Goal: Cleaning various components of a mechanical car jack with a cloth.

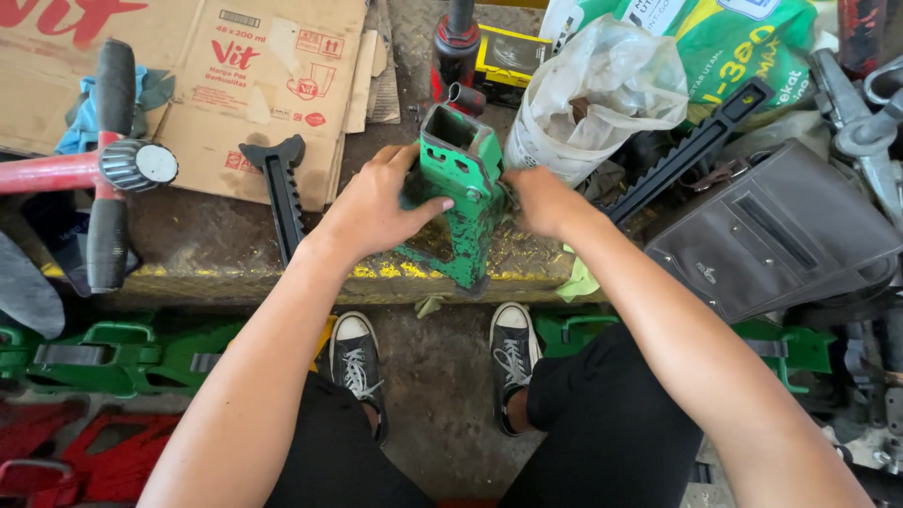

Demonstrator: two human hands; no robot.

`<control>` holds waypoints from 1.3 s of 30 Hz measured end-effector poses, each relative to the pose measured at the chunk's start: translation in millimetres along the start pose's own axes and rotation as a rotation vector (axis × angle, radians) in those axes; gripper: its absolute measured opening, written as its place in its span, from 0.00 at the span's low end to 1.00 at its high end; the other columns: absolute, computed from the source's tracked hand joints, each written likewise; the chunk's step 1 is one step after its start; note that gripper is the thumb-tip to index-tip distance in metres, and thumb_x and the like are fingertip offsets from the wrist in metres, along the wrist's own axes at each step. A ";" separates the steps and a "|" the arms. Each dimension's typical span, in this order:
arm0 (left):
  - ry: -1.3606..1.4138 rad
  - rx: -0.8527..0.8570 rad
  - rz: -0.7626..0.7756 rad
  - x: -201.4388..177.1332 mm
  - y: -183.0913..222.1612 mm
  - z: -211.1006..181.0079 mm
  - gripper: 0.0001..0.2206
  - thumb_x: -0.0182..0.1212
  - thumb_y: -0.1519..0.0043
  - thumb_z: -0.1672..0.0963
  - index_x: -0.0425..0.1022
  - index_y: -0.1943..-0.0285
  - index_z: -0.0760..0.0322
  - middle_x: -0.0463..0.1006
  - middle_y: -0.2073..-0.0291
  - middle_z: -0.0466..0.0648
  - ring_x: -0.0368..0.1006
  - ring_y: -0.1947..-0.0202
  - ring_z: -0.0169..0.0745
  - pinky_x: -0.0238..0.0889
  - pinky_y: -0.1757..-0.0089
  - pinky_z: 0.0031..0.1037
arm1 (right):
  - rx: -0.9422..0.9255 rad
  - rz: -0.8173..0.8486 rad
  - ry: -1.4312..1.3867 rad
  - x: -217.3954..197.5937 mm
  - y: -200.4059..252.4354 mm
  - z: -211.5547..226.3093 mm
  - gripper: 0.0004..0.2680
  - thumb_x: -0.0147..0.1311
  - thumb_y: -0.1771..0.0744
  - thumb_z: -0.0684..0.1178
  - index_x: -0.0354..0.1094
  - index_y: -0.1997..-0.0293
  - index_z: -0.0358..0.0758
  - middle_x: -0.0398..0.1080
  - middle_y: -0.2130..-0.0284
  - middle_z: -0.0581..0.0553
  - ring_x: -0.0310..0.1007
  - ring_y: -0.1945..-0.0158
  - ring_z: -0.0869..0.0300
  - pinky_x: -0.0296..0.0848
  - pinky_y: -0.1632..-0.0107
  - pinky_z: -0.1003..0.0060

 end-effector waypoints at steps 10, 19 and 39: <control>-0.008 -0.003 0.008 -0.5 -2.3 -0.5 0.35 0.74 0.45 0.50 0.66 0.36 0.81 0.74 0.46 0.70 0.74 0.46 0.67 0.69 0.47 0.41 | -0.123 -0.241 -0.527 -42.0 21.0 3.7 0.16 0.64 0.39 0.39 0.75 0.45 0.35 0.81 0.64 0.42 0.79 0.62 0.57 0.76 0.56 0.63; 0.008 -0.054 0.028 0.7 -1.6 1.3 0.35 0.73 0.46 0.50 0.66 0.35 0.79 0.74 0.47 0.70 0.74 0.46 0.66 0.69 0.48 0.41 | -0.307 -0.266 -0.468 -48.3 13.6 9.2 0.18 0.74 0.41 0.46 0.73 0.51 0.27 0.72 0.53 0.37 0.73 0.52 0.57 0.71 0.51 0.65; -0.016 0.030 -0.012 -0.4 -0.6 -1.0 0.32 0.73 0.44 0.50 0.69 0.38 0.79 0.75 0.49 0.70 0.75 0.48 0.67 0.69 0.49 0.42 | -0.145 -0.059 -0.554 -36.5 22.3 18.4 0.22 0.68 0.44 0.38 0.68 0.45 0.33 0.78 0.69 0.42 0.78 0.65 0.62 0.77 0.60 0.65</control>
Point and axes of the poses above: each hand's wrist, its own y-axis away from the middle knuckle, its own x-axis out of the palm, z = x × y, the point moved 9 cm from there along -y, towards the middle knuckle
